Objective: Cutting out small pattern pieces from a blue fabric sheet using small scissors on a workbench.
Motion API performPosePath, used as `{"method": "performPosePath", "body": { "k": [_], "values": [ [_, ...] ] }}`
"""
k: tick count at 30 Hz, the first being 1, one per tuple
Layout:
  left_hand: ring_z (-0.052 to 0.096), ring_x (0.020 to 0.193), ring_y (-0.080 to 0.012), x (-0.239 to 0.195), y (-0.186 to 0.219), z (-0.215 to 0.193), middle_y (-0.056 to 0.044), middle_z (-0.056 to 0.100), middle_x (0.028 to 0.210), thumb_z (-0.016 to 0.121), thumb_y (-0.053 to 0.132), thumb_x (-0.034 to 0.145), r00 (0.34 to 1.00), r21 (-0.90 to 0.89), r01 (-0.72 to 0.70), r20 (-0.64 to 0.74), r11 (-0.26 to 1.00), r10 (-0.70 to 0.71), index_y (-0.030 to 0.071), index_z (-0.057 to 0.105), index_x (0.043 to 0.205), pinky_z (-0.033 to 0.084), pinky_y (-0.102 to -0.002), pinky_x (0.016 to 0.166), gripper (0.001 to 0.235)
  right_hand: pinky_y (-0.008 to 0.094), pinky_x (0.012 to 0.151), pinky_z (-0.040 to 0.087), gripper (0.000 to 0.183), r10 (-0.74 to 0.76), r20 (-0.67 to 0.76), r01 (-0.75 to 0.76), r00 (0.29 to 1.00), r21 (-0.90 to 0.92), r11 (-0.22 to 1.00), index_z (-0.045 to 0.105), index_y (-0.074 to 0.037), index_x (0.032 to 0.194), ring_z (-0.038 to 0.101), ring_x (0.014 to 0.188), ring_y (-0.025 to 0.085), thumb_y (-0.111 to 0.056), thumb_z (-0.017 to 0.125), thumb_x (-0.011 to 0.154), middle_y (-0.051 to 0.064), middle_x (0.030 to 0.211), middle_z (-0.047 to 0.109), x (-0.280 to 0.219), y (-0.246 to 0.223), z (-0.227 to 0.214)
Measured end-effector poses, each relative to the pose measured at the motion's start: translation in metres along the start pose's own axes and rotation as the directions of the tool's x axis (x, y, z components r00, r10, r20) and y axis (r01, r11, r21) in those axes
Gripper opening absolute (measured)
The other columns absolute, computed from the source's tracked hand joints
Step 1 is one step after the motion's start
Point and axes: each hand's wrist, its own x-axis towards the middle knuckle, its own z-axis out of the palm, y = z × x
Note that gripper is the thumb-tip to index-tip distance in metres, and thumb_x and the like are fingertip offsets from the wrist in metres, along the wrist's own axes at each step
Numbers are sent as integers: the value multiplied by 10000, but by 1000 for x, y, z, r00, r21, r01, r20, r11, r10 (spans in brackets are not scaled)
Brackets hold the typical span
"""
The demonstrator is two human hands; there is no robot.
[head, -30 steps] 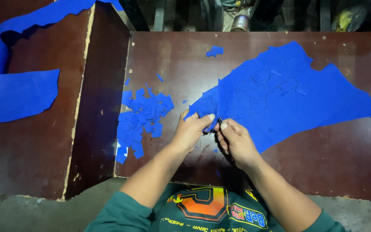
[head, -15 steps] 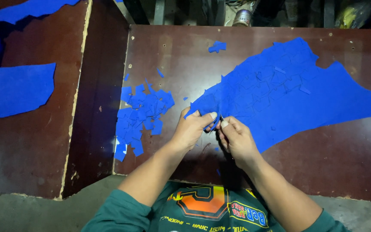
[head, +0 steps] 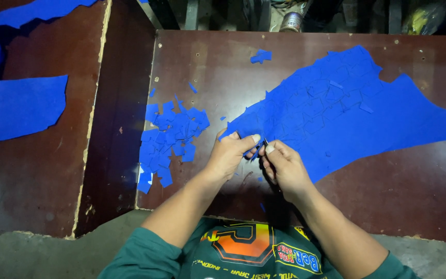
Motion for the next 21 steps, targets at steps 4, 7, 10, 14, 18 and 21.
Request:
{"method": "performPosePath", "body": {
  "k": [4, 7, 10, 14, 18, 21],
  "values": [
    [658, 530, -149, -7, 10, 1, -133, 674, 627, 815, 60, 777, 999, -9, 19, 29, 1000, -19, -34, 706, 801, 567, -243, 542, 146, 241, 311, 279, 256, -10, 7, 10, 1000, -15, 1000, 635, -2, 891, 372, 307, 132, -143, 470, 1025, 62, 439, 403, -1, -4, 1],
    [638, 491, -137, -5, 7, 0, -132, 665, 592, 839, 91, 769, 999, 13, 17, 39, 1000, -17, -20, 711, 795, 557, -241, 511, 171, 245, 309, 281, 264, -17, 12, 17, 1000, -2, 1000, 630, -4, 868, 380, 297, 145, -143, 472, 1026, 66, 423, 404, -1, -2, 1],
    [622, 491, -135, -3, 3, -2, -135, 660, 590, 826, 92, 786, 999, 30, 10, 42, 999, -12, -17, 706, 795, 544, -242, 508, 162, 235, 319, 274, 310, -30, 4, 30, 1000, -28, 999, 616, -19, 794, 377, 300, 138, -160, 475, 1032, 60, 411, 409, 0, -4, 2],
    [608, 467, -123, 0, -5, -4, -130, 642, 564, 811, 90, 785, 999, 33, 20, 28, 999, -21, -3, 699, 772, 530, -235, 474, 146, 243, 326, 289, 275, -37, -9, 37, 999, -38, 999, 622, -17, 839, 383, 310, 147, -146, 475, 1033, 73, 411, 419, -1, -3, 3],
    [613, 478, -131, -2, -3, -2, -126, 633, 568, 775, 70, 803, 999, 2, 35, 15, 999, -35, 2, 715, 795, 539, -238, 473, 91, 236, 337, 301, 235, -42, -13, 42, 999, -14, 999, 621, -22, 886, 385, 322, 144, -137, 479, 1035, 78, 434, 436, -1, -3, 2],
    [603, 453, -132, -6, 3, -3, -125, 622, 545, 742, 62, 820, 1000, 25, 3, 25, 1000, -3, 14, 706, 767, 523, -242, 452, 80, 242, 337, 321, 224, -50, -15, 50, 999, -12, 999, 634, -13, 921, 407, 337, 140, -135, 483, 1033, 84, 475, 461, 0, 2, 0]
  ]
}}
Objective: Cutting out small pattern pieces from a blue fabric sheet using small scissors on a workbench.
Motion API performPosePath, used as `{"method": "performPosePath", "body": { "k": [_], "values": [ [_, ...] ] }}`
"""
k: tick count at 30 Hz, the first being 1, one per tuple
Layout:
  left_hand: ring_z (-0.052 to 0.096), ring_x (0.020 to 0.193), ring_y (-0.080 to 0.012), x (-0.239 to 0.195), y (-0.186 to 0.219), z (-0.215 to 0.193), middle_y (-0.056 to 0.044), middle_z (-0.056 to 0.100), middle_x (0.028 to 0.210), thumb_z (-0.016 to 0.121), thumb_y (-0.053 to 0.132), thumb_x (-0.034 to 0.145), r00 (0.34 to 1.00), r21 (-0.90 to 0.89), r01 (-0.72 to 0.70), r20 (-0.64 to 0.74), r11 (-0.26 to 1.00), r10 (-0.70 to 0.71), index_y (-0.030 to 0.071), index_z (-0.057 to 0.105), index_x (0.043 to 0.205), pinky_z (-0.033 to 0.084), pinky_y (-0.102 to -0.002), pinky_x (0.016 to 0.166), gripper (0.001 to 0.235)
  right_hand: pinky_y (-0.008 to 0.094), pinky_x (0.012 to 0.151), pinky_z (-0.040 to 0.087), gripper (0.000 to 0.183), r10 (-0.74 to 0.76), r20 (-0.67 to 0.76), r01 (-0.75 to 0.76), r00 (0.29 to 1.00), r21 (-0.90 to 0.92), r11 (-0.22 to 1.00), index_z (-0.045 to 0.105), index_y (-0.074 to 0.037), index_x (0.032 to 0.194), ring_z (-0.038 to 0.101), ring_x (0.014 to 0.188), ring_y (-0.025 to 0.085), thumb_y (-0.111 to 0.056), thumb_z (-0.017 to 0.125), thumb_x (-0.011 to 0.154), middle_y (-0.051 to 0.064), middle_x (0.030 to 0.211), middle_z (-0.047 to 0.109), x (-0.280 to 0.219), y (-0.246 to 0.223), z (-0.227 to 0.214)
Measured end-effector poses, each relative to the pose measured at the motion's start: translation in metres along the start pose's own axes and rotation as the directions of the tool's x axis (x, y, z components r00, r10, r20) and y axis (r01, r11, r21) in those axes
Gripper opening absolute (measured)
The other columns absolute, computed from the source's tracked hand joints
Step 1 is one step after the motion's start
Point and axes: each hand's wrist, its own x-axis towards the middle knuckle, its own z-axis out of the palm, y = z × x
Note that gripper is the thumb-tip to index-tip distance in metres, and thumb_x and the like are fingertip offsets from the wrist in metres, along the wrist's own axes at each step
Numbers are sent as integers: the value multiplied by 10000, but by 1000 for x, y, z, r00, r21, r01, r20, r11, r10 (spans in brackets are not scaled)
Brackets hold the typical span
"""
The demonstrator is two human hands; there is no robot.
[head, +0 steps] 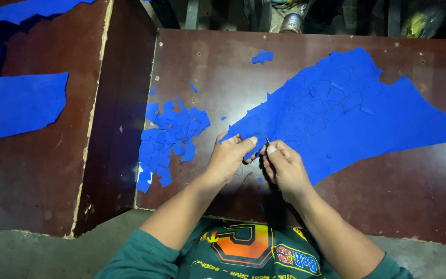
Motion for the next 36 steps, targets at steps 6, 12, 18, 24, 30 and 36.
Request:
{"method": "performPosePath", "body": {
  "k": [6, 12, 18, 24, 30, 36],
  "values": [
    [595, 517, -99, 14, -34, -13, -97, 613, 592, 755, 4, 748, 997, 7, -67, 45, 998, 66, 18, 716, 793, 534, -237, 521, 62, 235, 334, 300, 242, -30, 14, 31, 999, -8, 1000, 629, -15, 905, 382, 325, 135, -158, 485, 1036, 68, 447, 426, -1, 0, 1],
    [564, 524, -94, 9, -31, -9, -75, 570, 592, 717, -38, 741, 995, -10, -92, 44, 996, 93, 19, 696, 769, 510, -248, 521, 67, 228, 325, 271, 261, -41, -1, 41, 999, -16, 999, 617, -25, 867, 354, 316, 123, -169, 484, 1039, 58, 420, 409, -1, 2, 3],
    [538, 515, -120, -5, -1, -6, -79, 547, 565, 716, -38, 726, 994, -18, -72, 83, 997, 73, -1, 671, 710, 494, -271, 518, 60, 231, 314, 254, 298, -17, -16, 17, 1000, -42, 999, 621, -41, 799, 351, 303, 131, -179, 499, 1033, 61, 390, 408, 0, -1, 4],
    [490, 520, -122, -10, 8, -8, -84, 498, 530, 659, -65, 716, 991, 30, -89, 104, 996, 85, -14, 653, 667, 473, -277, 506, 71, 234, 304, 269, 257, 5, -31, -7, 1000, -58, 998, 642, -53, 856, 364, 308, 132, -180, 501, 1029, 61, 395, 408, 3, 4, -1],
    [533, 531, -136, -9, 10, -10, -82, 515, 560, 689, -51, 721, 990, 31, -78, 122, 996, 74, -8, 655, 684, 493, -281, 519, 66, 220, 338, 262, 251, -6, -27, 5, 1000, -62, 998, 646, -51, 871, 341, 336, 114, -163, 492, 1035, 49, 408, 393, -2, 0, 1],
    [543, 523, -142, -7, 4, -11, -91, 532, 544, 668, -60, 720, 987, 50, -97, 137, 994, 89, -9, 662, 692, 497, -281, 498, 59, 218, 337, 270, 260, -30, -12, 29, 999, -73, 997, 650, -52, 858, 343, 330, 116, -160, 496, 1038, 50, 404, 406, -1, 1, 1]
  ]
}}
